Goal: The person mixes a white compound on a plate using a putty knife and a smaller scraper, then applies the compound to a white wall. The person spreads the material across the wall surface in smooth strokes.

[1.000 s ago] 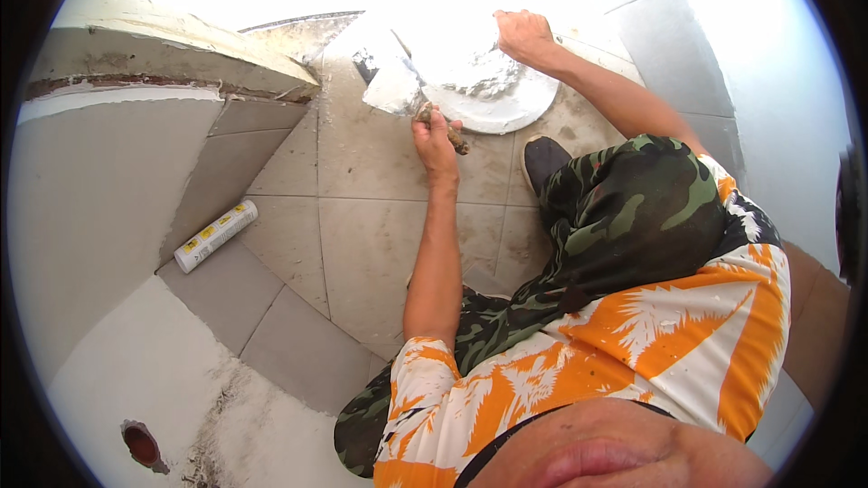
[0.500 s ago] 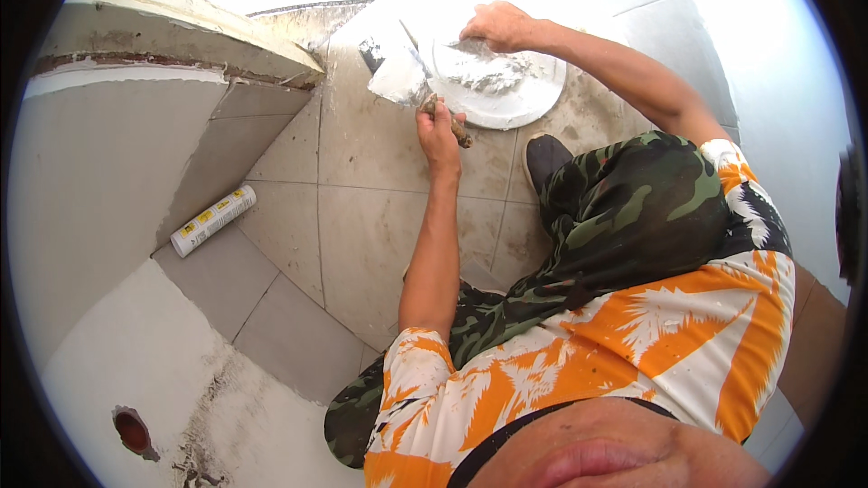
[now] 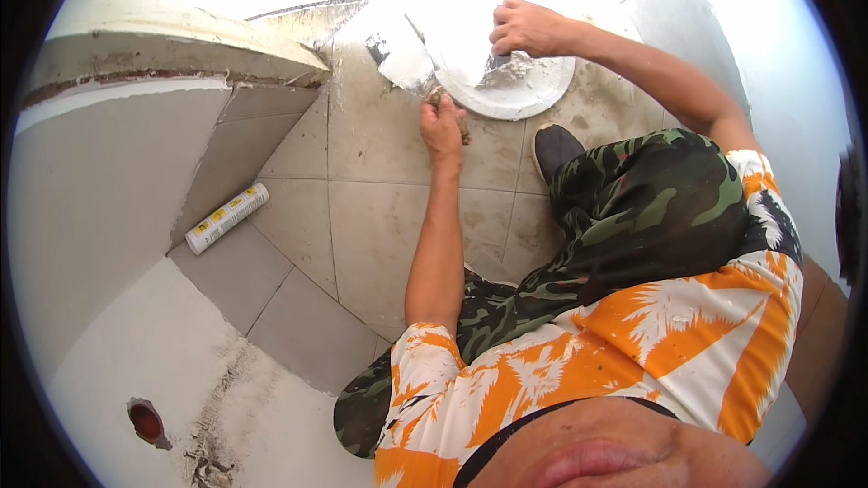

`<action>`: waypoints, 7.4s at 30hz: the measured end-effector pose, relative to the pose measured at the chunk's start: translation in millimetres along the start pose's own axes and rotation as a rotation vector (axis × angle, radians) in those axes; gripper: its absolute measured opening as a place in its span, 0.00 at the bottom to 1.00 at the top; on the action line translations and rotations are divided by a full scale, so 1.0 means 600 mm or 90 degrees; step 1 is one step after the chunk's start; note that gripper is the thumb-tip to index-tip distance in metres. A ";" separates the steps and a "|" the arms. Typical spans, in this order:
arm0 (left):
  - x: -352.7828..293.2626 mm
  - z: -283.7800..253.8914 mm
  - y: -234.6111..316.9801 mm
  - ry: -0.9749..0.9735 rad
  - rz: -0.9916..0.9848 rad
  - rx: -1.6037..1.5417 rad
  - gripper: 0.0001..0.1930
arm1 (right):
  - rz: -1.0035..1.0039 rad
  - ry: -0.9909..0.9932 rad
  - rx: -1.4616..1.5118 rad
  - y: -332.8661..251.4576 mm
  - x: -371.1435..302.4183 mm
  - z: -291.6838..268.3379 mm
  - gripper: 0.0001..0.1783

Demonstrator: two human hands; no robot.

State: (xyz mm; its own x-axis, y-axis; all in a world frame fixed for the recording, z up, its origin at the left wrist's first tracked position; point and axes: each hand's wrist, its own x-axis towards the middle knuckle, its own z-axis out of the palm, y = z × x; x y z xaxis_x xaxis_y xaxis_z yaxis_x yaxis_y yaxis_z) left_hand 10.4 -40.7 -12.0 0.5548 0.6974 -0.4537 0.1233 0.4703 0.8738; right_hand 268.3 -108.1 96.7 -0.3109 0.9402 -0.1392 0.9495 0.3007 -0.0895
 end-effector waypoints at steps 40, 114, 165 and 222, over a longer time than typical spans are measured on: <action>0.301 0.061 0.169 -0.125 0.371 0.870 0.14 | 0.288 0.049 0.192 0.031 0.035 0.070 0.12; 0.063 0.087 0.186 -0.027 -0.126 -0.292 0.12 | 0.209 0.480 0.207 -0.091 -0.134 0.023 0.17; 0.171 -0.019 0.177 0.034 0.159 -0.013 0.15 | 0.570 0.352 0.237 -0.083 -0.072 -0.004 0.14; 0.244 -0.102 0.177 -0.047 -0.052 -0.187 0.13 | 0.305 0.159 0.174 0.025 0.037 0.099 0.10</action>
State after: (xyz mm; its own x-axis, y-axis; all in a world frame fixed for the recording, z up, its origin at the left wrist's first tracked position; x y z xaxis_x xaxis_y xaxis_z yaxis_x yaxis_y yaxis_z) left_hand 54.1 144.3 3.6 0.6127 0.6142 -0.4974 -0.0668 0.6673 0.7417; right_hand 273.0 -92.4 33.6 0.1998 0.9798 0.0054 0.9255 -0.1869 -0.3293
